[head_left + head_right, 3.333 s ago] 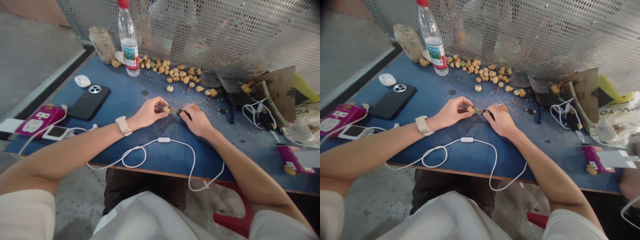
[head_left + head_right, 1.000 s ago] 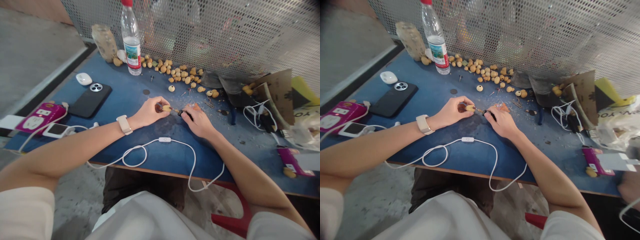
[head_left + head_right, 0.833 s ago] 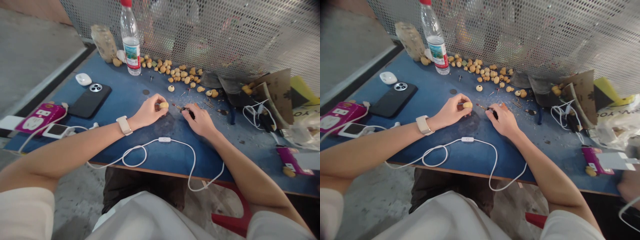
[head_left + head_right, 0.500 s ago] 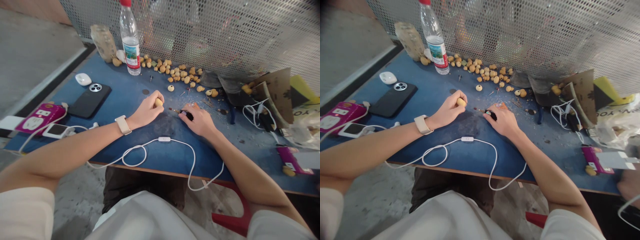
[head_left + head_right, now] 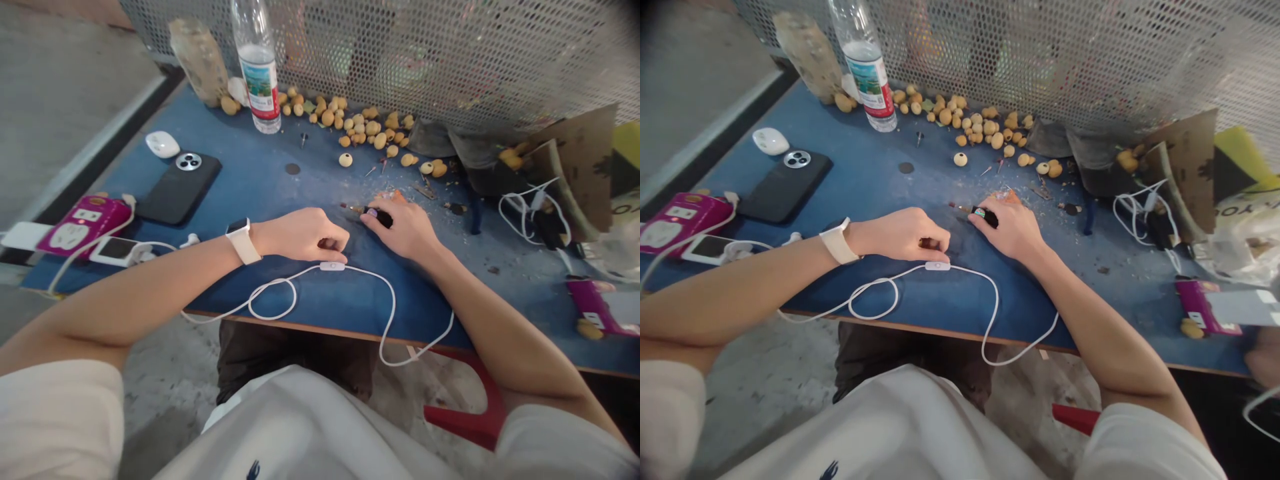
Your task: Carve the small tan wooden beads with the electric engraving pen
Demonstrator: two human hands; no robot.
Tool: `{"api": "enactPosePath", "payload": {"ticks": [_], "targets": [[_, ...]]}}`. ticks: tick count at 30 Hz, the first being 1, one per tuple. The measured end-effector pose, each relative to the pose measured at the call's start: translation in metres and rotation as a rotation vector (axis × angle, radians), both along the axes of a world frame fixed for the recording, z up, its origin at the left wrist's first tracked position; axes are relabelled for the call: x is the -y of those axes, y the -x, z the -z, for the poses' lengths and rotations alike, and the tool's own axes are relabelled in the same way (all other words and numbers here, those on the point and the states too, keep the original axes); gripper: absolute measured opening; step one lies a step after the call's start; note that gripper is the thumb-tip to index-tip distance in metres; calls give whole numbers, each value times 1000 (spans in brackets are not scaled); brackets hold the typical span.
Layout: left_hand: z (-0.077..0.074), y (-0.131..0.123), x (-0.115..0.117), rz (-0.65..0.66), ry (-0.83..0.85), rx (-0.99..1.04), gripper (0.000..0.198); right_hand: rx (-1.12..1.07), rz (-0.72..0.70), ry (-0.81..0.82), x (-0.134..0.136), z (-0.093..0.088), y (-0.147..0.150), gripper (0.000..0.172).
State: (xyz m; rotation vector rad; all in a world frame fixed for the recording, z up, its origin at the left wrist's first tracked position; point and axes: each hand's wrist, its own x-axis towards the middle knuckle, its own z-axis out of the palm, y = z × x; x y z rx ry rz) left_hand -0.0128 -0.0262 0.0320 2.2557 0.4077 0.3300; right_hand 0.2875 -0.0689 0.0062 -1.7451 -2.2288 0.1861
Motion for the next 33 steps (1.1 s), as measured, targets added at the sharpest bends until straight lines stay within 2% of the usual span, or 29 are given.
{"api": "enactPosePath", "payload": {"ticks": [2,5,9,15,19,24,29,31,33], "targets": [[-6,1,2,58,42,-37,40,-7,-6,-2,0,0,0,41],[-9,1,5,35,22,-61,42,-11,-5,2,0,0,1,41],[-7,3,8,-93,-69,-92,50,-13,1,1,0,-1,1,41],[-2,9,9,-321,-233,-169,79,-17,6,32,-1,-3,2,39],[2,9,13,-384,-296,-212,86,-2,26,39,-2,-3,3,37],[-9,6,17,-389,-351,-383,80,11,32,43,-1,-3,3,39],[-24,3,18,-283,-449,-449,72,18,15,28,0,-2,1,39],[-24,2,16,-315,-494,-416,65,18,2,19,0,-3,1,38],[-21,3,13,-406,-542,-372,53,15,-28,17,0,-4,1,37]]}}
